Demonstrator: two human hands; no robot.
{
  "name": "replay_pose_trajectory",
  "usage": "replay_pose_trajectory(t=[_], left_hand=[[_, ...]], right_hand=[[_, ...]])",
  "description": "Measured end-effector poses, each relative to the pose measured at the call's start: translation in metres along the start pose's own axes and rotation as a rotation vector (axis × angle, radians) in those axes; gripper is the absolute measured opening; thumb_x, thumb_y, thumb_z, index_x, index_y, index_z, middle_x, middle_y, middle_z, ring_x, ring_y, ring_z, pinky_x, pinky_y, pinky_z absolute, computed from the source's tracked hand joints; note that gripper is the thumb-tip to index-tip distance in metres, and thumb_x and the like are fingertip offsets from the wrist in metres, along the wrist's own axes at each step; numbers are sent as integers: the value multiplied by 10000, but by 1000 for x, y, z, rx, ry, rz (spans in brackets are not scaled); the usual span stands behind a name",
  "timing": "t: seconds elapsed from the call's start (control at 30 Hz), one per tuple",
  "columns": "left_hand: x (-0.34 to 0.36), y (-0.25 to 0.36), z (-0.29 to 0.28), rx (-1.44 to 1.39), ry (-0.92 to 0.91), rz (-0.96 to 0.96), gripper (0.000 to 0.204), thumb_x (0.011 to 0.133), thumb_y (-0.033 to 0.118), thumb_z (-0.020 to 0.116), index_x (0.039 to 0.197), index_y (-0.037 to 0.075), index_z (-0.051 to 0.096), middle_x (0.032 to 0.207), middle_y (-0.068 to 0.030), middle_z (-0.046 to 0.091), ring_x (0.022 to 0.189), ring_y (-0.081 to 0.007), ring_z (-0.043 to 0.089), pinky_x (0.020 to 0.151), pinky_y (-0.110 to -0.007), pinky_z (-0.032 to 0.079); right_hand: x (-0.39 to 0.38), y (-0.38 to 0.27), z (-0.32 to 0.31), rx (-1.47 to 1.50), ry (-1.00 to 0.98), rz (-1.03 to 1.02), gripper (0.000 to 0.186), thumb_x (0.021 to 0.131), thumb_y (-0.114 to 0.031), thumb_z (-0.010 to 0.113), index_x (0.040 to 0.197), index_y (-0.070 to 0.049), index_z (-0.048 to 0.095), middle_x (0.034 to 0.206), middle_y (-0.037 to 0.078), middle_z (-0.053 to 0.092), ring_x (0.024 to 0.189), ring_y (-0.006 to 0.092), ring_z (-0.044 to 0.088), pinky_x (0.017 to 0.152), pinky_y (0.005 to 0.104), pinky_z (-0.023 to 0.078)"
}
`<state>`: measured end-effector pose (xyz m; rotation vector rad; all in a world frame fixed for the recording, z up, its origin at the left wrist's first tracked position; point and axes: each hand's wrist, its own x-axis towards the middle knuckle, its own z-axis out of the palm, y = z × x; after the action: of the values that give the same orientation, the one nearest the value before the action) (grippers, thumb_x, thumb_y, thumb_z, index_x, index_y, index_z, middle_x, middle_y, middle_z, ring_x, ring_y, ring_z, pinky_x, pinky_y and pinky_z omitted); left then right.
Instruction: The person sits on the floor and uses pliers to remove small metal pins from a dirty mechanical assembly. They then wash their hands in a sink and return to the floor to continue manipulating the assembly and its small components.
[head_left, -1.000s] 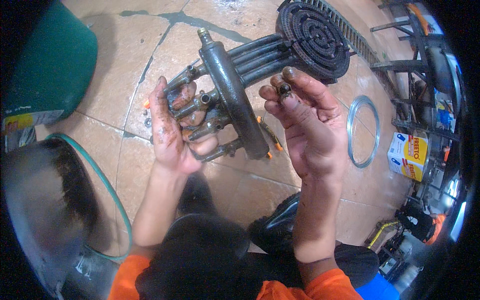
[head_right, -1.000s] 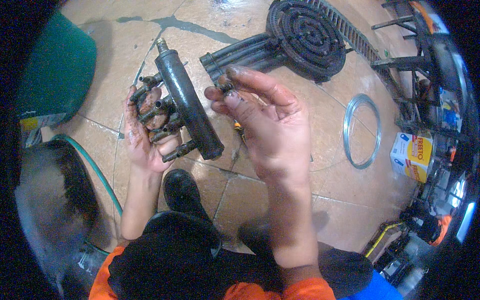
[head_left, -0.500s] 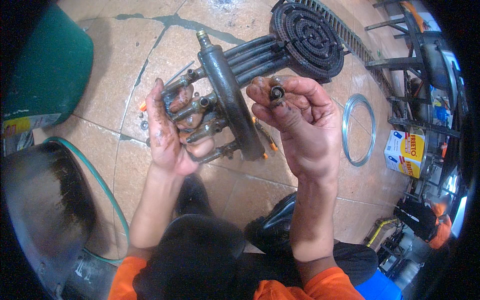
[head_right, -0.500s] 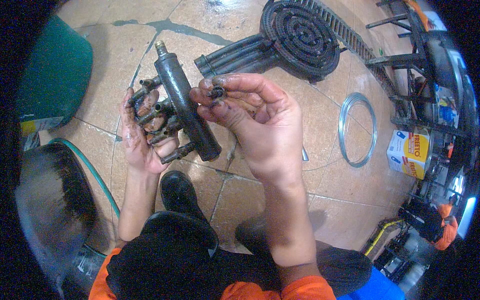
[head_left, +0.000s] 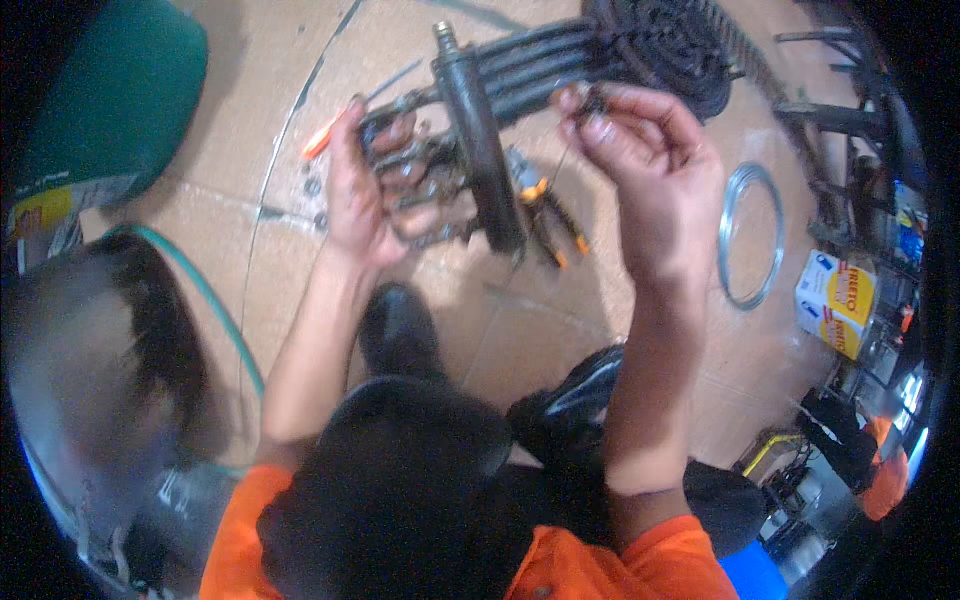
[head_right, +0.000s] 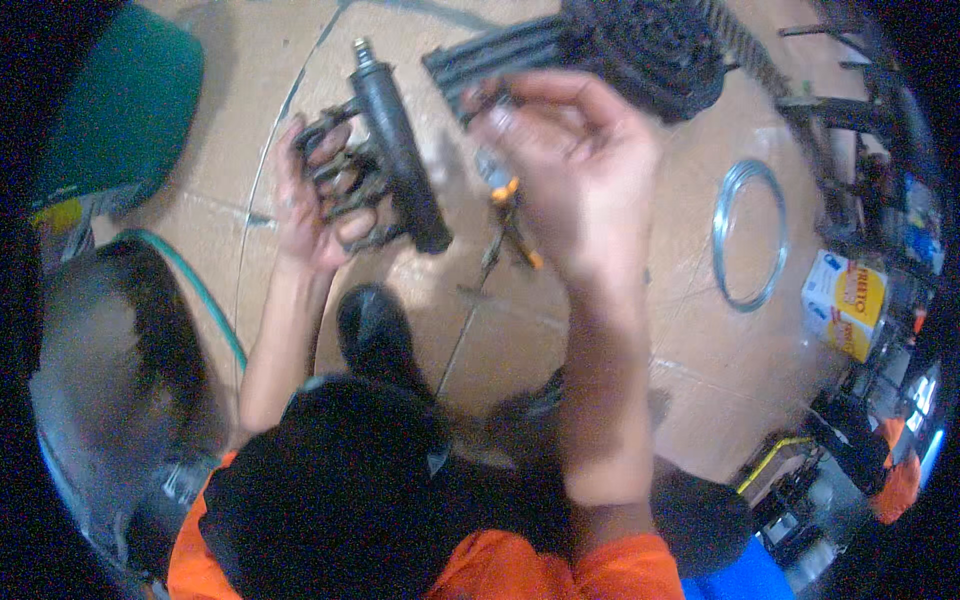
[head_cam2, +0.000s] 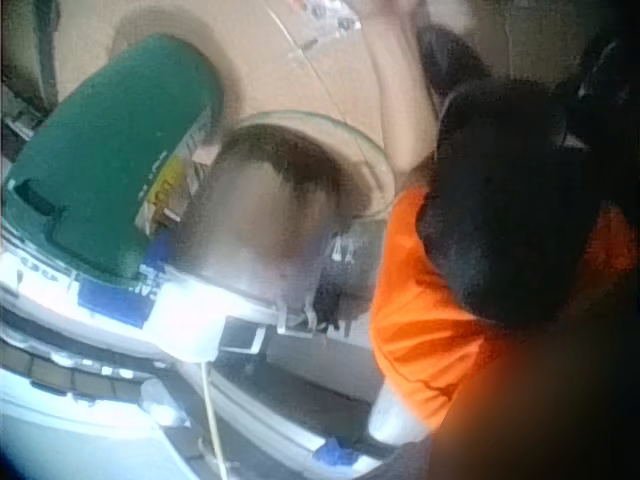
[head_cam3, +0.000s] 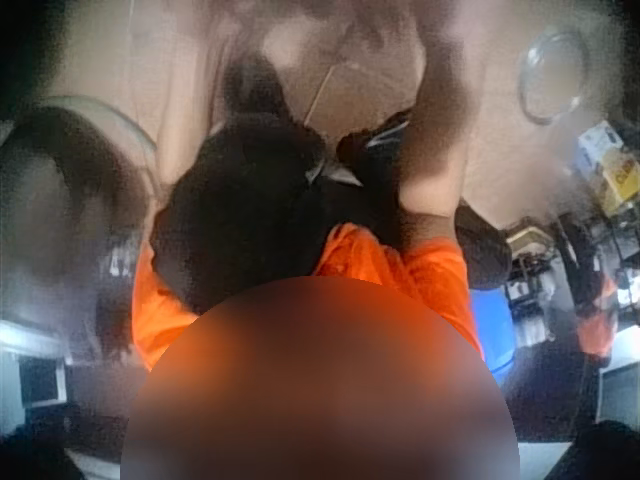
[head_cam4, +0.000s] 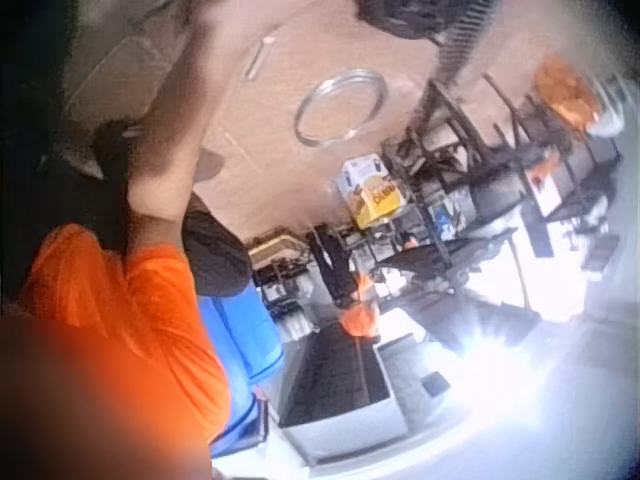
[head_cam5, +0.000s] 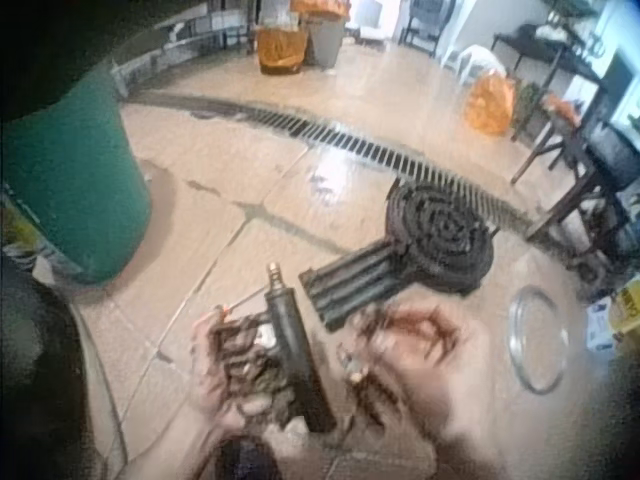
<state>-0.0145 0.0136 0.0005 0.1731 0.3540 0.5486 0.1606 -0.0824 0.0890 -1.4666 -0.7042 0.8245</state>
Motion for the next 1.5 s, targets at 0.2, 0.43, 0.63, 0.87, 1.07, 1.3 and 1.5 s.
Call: replay_pose_trajectory(t=[0.2, 0.43, 0.63, 0.87, 1.07, 1.3, 1.5], left_hand=[[-15, -43, -65, 67, 303, -98, 440, 946, 564, 331, 850, 148, 437, 623, 32, 397, 407, -47, 277, 358, -189, 190], [-26, -109, -71, 234, 677, -159, 536, 913, 612, 304, 959, 98, 447, 675, -8, 426, 463, -75, 311, 381, -214, 221], [-38, -129, -101, 160, 568, -202, 432, 945, 559, 289, 776, 176, 396, 618, 37, 341, 461, -86, 275, 417, -239, 214], [-37, -144, -97, 316, 551, -284, 501, 969, 548, 292, 998, 93, 499, 837, -76, 522, 716, -182, 514, 639, -335, 463], [-36, -124, -109, 699, 413, -307, 534, 1014, 460, 251, 1074, 17, 543, 903, -118, 577, 835, -226, 568, 762, -399, 480], [-42, -95, -91, 1774, 359, -104, 442, 1007, 325, 360, 996, -74, 551, 946, -290, 585, 915, -420, 584, 815, -455, 458], [-31, -85, -73, 2017, 318, -301, 378, 958, 296, 504, 984, -65, 616, 887, -301, 621, 889, -462, 599, 773, -474, 476]], right_hand=[[-6, 47, -17, 37, 167, 132, 232, 862, 43, 598, 1060, 129, 513, 1037, 255, 628, 980, 293, 650, 881, 334, 552], [-27, 72, -45, 17, 268, 173, 227, 848, 32, 619, 1038, 116, 529, 1019, 246, 640, 970, 279, 652, 864, 325, 557], [-29, 81, -45, 115, 221, 215, 199, 827, 40, 632, 1011, 94, 577, 969, 188, 661, 907, 238, 666, 795, 300, 563], [-31, 95, -32, -36, 152, 250, 231, 774, 10, 696, 992, 54, 633, 876, 112, 682, 774, 148, 653, 677, 241, 529], [-27, 83, -32, -33, 89, 291, 197, 853, 65, 600, 1042, 81, 547, 1033, 181, 623, 1000, 298, 647, 869, 335, 561], [-26, 73, -23, 218, 101, 296, 180, 875, 60, 566, 1053, 76, 555, 1011, 190, 631, 1001, 332, 643, 860, 366, 568], [-24, 53, -13, 259, 72, 189, 205, 821, 40, 649, 1021, 64, 610, 914, 129, 671, 898, 207, 670, 798, 281, 558]])
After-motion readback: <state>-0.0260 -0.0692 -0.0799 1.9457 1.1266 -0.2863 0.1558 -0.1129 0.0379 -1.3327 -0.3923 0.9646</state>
